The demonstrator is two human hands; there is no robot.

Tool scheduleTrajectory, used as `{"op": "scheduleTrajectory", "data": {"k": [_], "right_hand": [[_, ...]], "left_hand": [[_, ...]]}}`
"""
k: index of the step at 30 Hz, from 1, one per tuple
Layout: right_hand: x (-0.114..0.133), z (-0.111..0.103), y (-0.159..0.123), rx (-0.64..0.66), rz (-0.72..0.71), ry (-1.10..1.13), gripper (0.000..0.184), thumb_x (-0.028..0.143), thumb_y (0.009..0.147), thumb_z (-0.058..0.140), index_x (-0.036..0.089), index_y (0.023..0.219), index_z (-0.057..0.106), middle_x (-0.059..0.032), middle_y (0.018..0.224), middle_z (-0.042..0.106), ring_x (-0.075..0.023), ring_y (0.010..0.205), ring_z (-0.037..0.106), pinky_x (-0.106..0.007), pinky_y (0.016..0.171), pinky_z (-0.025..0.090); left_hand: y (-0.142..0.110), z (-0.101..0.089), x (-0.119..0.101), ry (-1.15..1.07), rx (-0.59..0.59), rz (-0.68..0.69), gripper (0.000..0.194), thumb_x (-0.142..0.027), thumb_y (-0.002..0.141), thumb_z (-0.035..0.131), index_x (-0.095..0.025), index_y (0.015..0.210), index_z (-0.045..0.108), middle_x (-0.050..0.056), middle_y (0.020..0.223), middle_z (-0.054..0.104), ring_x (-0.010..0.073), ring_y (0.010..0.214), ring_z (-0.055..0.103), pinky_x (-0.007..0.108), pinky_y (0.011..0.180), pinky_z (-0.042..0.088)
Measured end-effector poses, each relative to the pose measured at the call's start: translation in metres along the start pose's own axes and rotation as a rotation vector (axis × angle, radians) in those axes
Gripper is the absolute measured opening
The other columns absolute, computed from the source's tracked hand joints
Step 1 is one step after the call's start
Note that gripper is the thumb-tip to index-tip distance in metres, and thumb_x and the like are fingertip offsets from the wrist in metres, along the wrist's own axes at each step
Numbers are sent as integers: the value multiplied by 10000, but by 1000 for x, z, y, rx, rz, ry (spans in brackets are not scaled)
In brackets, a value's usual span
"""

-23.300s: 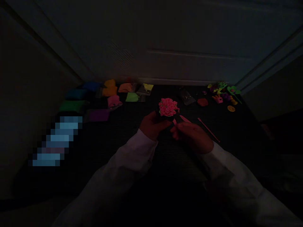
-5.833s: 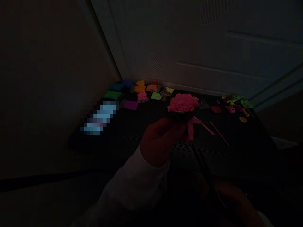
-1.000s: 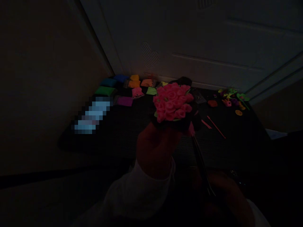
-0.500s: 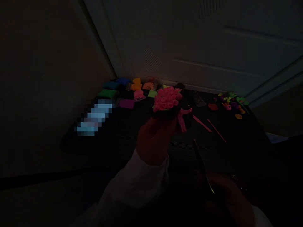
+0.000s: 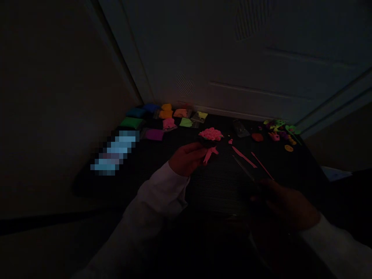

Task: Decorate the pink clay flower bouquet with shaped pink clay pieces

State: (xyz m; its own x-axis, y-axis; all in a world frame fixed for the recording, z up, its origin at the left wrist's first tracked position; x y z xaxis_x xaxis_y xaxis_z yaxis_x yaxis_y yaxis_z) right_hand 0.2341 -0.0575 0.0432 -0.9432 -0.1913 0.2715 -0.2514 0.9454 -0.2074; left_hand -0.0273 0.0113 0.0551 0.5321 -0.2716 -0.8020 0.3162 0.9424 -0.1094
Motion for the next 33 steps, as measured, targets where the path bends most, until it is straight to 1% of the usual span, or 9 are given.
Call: {"op": "scheduleTrajectory", "data": {"k": [6, 9, 12, 19, 21, 26, 29, 31, 33], "right_hand": [[-1, -3, 11, 115, -9, -66, 338, 412, 728, 484, 239, 1019, 494, -52, 885, 654, -210, 741, 632, -285, 598, 469], [-11, -2, 21, 207, 48, -98, 358, 449, 707, 501, 233, 992, 500, -67, 841, 652, -226, 714, 626, -291, 565, 444], [-18, 1, 28, 259, 72, -132, 408, 481, 693, 510, 234, 1015, 479, -74, 805, 646, -235, 700, 620, -287, 542, 420], [-8, 2, 32, 242, -56, -89, 339, 484, 743, 451, 241, 981, 452, -57, 837, 624, -197, 710, 605, -263, 564, 409], [-10, 1, 33, 246, -44, -62, 335, 489, 739, 459, 249, 973, 455, -42, 812, 623, -188, 696, 604, -259, 566, 412], [-23, -5, 35, 107, 49, -51, 373, 490, 703, 507, 264, 995, 458, -41, 823, 614, -200, 697, 595, -284, 568, 414], [-25, -7, 40, 128, 113, 146, 397, 518, 638, 571, 256, 925, 489, -11, 724, 591, -176, 634, 576, -274, 543, 412], [-25, -5, 47, 227, 182, 454, 419, 529, 613, 593, 234, 892, 488, 13, 643, 557, -137, 544, 545, -249, 491, 405], [-24, 0, 57, 330, 236, 838, 430, 555, 636, 556, 208, 879, 485, 30, 567, 516, -93, 439, 480, -204, 395, 350]], "left_hand": [[13, -22, 20, -51, -126, -21, 215, -183, 518, 704, -150, 727, 666, 21, 701, 635, 92, 593, 536, 211, 504, 409], [16, -31, 29, -39, -184, -48, 232, -193, 491, 723, -140, 709, 667, 19, 666, 630, 98, 587, 543, 213, 498, 410], [17, -34, 34, -30, -215, -61, 219, -192, 480, 730, -132, 681, 666, 24, 664, 635, 107, 594, 554, 218, 501, 410], [17, -35, 37, -27, -257, -113, 243, -187, 460, 739, -134, 686, 668, 32, 683, 647, 118, 610, 564, 229, 512, 408], [16, -36, 37, -19, -275, -105, 241, -193, 450, 744, -141, 672, 668, 27, 680, 644, 124, 619, 566, 234, 515, 409], [18, -39, 38, 36, -285, -66, 207, -205, 492, 726, -147, 682, 669, 16, 634, 629, 106, 575, 546, 232, 516, 401], [20, -40, 38, 40, -280, -44, 174, -214, 496, 724, -150, 646, 664, 12, 616, 624, 98, 556, 535, 227, 502, 397], [20, -39, 38, 24, -288, -57, 180, -215, 482, 730, -142, 631, 659, 24, 649, 635, 107, 572, 542, 230, 495, 397], [19, -39, 36, 7, -297, -62, 192, -206, 469, 734, -136, 630, 657, 33, 680, 644, 114, 590, 549, 231, 493, 397]]}}
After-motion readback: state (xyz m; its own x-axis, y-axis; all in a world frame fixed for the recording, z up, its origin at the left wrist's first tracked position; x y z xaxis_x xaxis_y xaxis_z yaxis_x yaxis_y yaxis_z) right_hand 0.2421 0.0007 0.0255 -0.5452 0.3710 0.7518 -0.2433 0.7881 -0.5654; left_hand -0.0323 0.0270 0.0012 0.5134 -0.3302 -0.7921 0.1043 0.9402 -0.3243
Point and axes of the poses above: each hand's wrist, its own y-axis towards the middle knuckle, its own z-axis out of the palm, x = y × z, the point moved 3 cm from there along y, towards the middle knuckle
